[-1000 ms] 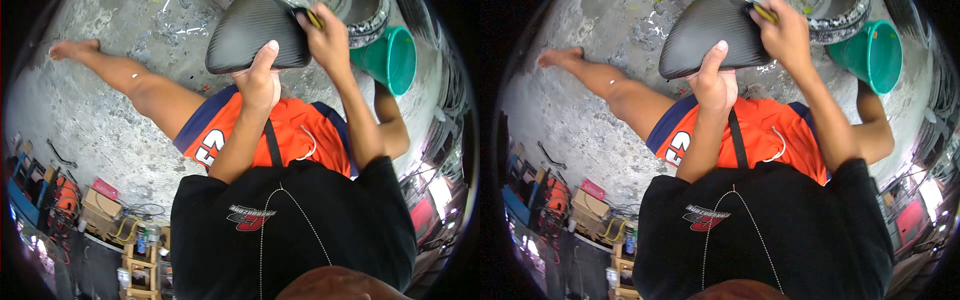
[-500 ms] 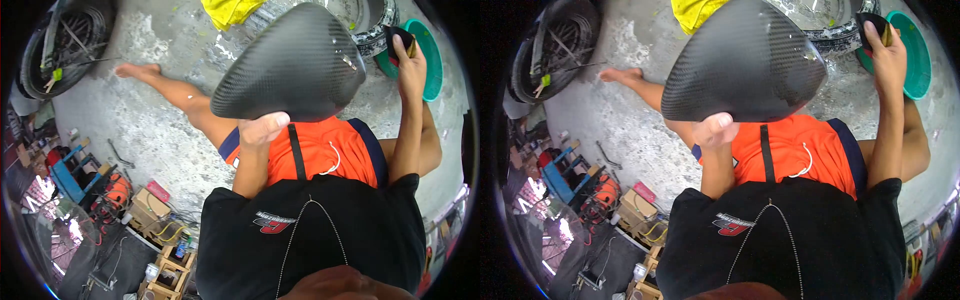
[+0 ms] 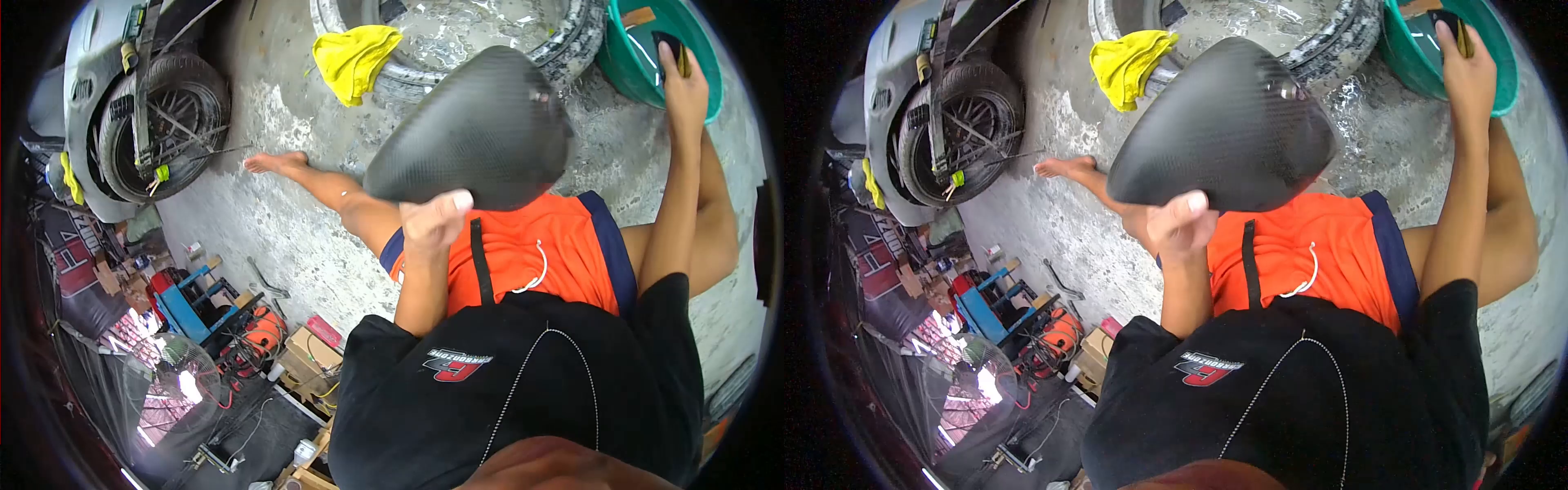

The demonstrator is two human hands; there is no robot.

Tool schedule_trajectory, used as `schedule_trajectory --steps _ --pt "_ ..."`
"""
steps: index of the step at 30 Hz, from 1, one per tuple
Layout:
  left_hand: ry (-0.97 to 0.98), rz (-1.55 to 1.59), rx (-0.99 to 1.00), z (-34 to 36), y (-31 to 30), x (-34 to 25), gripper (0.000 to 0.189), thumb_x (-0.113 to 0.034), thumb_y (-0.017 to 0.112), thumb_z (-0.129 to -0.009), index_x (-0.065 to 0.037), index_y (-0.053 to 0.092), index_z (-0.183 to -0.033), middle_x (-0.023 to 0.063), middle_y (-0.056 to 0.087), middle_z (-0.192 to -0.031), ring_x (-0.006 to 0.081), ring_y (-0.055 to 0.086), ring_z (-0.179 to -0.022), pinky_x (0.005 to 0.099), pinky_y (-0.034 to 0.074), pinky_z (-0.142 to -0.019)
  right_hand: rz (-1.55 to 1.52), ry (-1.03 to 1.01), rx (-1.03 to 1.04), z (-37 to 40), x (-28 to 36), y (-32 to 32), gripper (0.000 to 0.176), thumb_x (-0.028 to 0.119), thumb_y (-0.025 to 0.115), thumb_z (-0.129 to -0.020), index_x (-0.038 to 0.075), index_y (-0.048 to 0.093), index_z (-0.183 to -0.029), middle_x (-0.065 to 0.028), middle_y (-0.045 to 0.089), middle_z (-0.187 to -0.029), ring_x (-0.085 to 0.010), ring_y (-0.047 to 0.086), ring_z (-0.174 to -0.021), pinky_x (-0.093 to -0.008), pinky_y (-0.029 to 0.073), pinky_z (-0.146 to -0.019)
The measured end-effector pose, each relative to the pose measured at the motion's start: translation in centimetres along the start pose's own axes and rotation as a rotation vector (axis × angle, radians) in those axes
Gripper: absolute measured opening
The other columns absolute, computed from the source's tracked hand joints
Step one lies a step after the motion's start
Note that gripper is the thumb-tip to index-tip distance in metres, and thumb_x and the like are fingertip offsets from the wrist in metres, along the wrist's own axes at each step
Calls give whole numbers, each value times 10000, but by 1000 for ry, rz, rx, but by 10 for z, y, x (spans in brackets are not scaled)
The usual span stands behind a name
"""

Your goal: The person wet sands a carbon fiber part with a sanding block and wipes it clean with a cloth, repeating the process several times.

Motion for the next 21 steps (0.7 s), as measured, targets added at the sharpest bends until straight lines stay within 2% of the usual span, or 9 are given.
schedule_trajectory --steps 2,6,8,10,13,14,15,17,21 --pt "-51 44 -78 -8 -14 19 580 31 629 -800 19 468 -1357 155 558 -1322 310 538 -1242 469 430 -1062 252 27 38 -45 -53 -5 337 294 659 -929 18 663 -1123 -60 673 -834 -137 586 -779 -299 472 -763" --pt "-45 64 -271 -19 -46 47 432 -60 611 -891 -2 515 -1308 127 587 -1293 275 551 -1226 488 437 -1051 569 58 541 -92 -163 10 347 313 658 -889 26 678 -1083 -128 682 -830 -186 620 -773 -348 488 -761" --pt "-13 69 -308 -21 -59 58 411 -67 621 -903 0 521 -1296 119 582 -1294 272 557 -1209 497 445 -1039 603 45 717 -82 -162 22 338 308 655 -877 31 687 -1068 -144 687 -827 -199 633 -773 -365 492 -759" --pt "17 95 -321 -24 -68 69 410 -54 622 -901 -4 522 -1296 114 579 -1293 269 557 -1206 495 448 -1037 534 134 916 -78 -155 33 205 166 645 -838 -17 677 -926 -80 668 -776 -156 588 -729 -366 482 -697" --pt "95 137 -343 -23 -67 74 429 -13 630 -890 -37 523 -1304 104 572 -1294 264 555 -1205 488 456 -1032 722 84 873 -95 -184 23 244 232 666 -847 36 726 -982 -156 702 -807 -244 673 -808 -400 503 -774" --pt "104 146 -323 -22 -65 74 436 3 630 -888 -52 524 -1307 103 572 -1292 259 553 -1208 479 462 -1028 636 71 690 -91 -160 17 281 273 686 -855 45 722 -1017 -171 717 -869 -256 687 -848 -401 505 -799" --pt "117 158 -302 -23 -63 74 445 19 629 -886 -66 525 -1310 102 572 -1291 254 551 -1211 470 467 -1023 667 49 686 -87 -136 12 281 273 686 -855 45 722 -1017 -171 717 -869 -256 687 -848 -401 505 -799" --pt "128 208 -296 -24 -61 76 465 45 626 -884 -65 514 -1322 92 566 -1296 232 555 -1203 435 475 -1021 660 -64 -4 -59 -36 -1 332 299 700 -873 47 699 -1090 -182 724 -936 -242 693 -884 -385 507 -807" --pt "98 246 -212 -22 -66 82 510 91 619 -876 -66 496 -1345 80 552 -1314 207 551 -1206 392 484 -1018 278 -355 310 22 58 53 219 83 667 -902 71 702 -1118 -108 739 -1006 -194 697 -933 -302 525 -831"
Point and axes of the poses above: each hand's wrist, its own z-axis away from the middle knuckle, its own y-axis out of the palm, x = y × z, the point moved 3 cm from there along -z, towards the middle knuckle
